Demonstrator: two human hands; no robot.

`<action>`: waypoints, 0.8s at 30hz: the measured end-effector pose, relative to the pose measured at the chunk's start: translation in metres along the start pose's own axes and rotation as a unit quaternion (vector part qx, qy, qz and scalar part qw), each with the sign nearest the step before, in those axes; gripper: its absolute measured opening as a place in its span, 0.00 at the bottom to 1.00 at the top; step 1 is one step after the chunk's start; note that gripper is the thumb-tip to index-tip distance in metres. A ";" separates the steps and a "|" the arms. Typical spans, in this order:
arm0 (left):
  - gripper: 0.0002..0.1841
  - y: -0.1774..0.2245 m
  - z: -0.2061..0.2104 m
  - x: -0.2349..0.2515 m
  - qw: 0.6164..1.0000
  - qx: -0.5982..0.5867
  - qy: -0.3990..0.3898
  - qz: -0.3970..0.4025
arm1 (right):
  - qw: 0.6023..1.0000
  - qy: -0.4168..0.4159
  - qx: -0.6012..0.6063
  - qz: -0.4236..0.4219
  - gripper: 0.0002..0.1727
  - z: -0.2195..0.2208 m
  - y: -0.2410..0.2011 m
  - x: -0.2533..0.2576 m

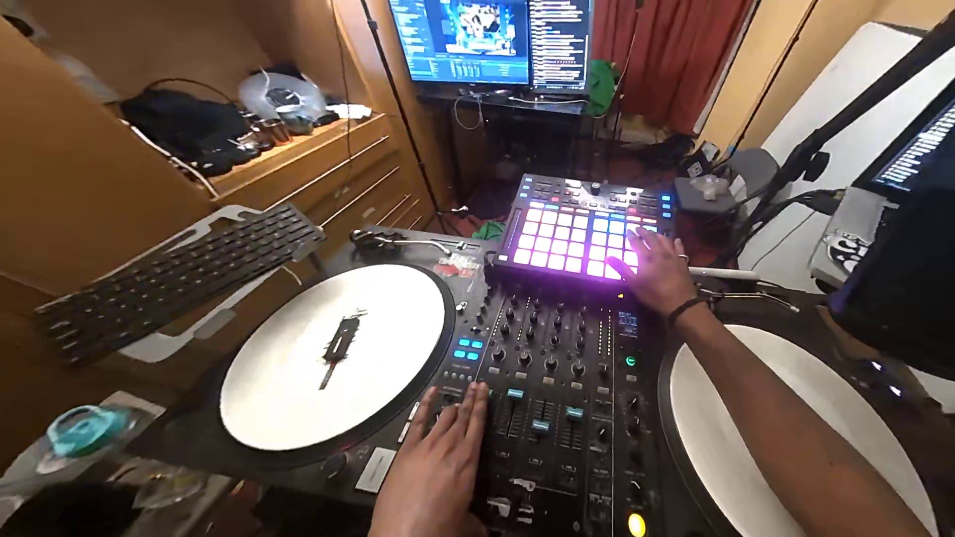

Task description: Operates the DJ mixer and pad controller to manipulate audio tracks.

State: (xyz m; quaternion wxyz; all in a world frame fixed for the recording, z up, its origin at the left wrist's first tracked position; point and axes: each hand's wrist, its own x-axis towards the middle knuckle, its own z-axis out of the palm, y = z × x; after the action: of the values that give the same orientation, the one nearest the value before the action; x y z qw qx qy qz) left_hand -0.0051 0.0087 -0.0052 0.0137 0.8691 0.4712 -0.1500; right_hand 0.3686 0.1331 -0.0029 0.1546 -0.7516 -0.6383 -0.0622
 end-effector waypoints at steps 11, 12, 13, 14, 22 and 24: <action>0.80 0.001 -0.002 0.001 1.000 -0.008 -0.001 0.001 | 1.000 -0.001 0.021 0.022 0.47 -0.005 -0.006 0.003; 0.80 0.001 -0.002 0.000 1.000 -0.005 0.001 0.001 | 0.999 0.006 0.023 0.025 0.47 -0.005 -0.007 0.003; 0.80 0.001 -0.003 0.000 1.000 -0.004 0.001 0.002 | 0.999 0.016 0.023 0.025 0.47 -0.005 -0.009 0.004; 0.79 0.000 -0.005 0.000 1.000 -0.003 -0.002 0.005 | 0.999 0.030 0.024 0.021 0.47 -0.004 -0.011 0.008; 0.75 -0.006 0.003 0.001 1.000 -0.005 0.016 0.017 | 0.994 0.080 0.011 0.074 0.52 -0.006 0.013 0.073; 0.76 -0.003 0.000 0.000 1.000 -0.004 0.006 0.010 | 0.996 0.041 0.009 0.078 0.54 -0.013 0.019 0.079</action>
State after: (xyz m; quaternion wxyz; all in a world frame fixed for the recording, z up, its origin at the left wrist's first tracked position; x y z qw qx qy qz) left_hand -0.0078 0.0100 -0.0052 0.0155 0.8746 0.4629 -0.1431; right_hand 0.4026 0.2005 0.0291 0.1913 -0.7946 -0.5713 -0.0750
